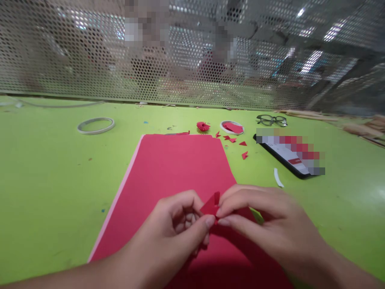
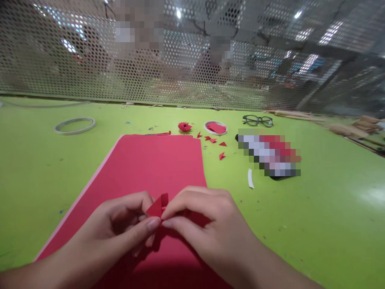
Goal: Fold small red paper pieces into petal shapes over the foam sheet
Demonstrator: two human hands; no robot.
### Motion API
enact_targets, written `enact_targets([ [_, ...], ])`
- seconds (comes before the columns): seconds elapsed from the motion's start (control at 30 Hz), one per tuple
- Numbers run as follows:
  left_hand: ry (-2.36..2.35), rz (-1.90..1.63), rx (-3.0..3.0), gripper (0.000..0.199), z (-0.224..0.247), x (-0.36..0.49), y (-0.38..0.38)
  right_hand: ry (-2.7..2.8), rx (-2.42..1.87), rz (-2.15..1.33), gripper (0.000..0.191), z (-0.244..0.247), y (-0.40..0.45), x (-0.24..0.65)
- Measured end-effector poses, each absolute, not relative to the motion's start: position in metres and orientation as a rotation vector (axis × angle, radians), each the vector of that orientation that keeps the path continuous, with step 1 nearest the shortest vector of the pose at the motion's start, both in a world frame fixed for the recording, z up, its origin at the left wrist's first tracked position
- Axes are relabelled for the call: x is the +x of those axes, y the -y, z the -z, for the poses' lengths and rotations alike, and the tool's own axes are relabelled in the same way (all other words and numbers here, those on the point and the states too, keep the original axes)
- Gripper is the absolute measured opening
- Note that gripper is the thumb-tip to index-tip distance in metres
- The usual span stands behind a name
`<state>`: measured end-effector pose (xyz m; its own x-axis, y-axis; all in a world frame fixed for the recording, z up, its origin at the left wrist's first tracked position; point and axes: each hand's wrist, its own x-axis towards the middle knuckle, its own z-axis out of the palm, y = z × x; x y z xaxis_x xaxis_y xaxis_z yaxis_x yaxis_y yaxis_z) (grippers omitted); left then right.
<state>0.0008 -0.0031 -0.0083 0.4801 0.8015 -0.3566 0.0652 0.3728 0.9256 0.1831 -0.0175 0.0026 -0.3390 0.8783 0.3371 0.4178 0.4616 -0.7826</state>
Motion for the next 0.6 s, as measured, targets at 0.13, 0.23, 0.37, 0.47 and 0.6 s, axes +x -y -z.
enact_targets([
  [0.13, -0.980, -0.583, 1.055, 0.031, 0.0058, -0.0002, 0.0044, 1.797, -1.202, -0.891, 0.017, -0.0008, 0.0204, 0.1808],
  [0.23, -0.990, -0.574, 1.057, 0.031, 0.0045, -0.0005, 0.0037, 1.664, -1.245, -0.986, 0.017, 0.0020, 0.0230, 0.1791],
  [0.37, -0.998, -0.575, 1.056, 0.031, 0.0044, 0.0010, 0.0018, 1.580, -1.259, -1.047, 0.016, 0.0048, 0.0253, 0.1766],
  [0.47, -1.014, -0.575, 1.050, 0.032, 0.0048, 0.0019, 0.0014, 1.526, -1.278, -1.117, 0.015, 0.0055, 0.0263, 0.1750],
  [0.6, -0.982, -0.566, 1.035, 0.031, 0.0049, 0.0019, 0.0005, 1.486, -1.260, -1.107, 0.016, 0.0061, 0.0267, 0.1724],
])
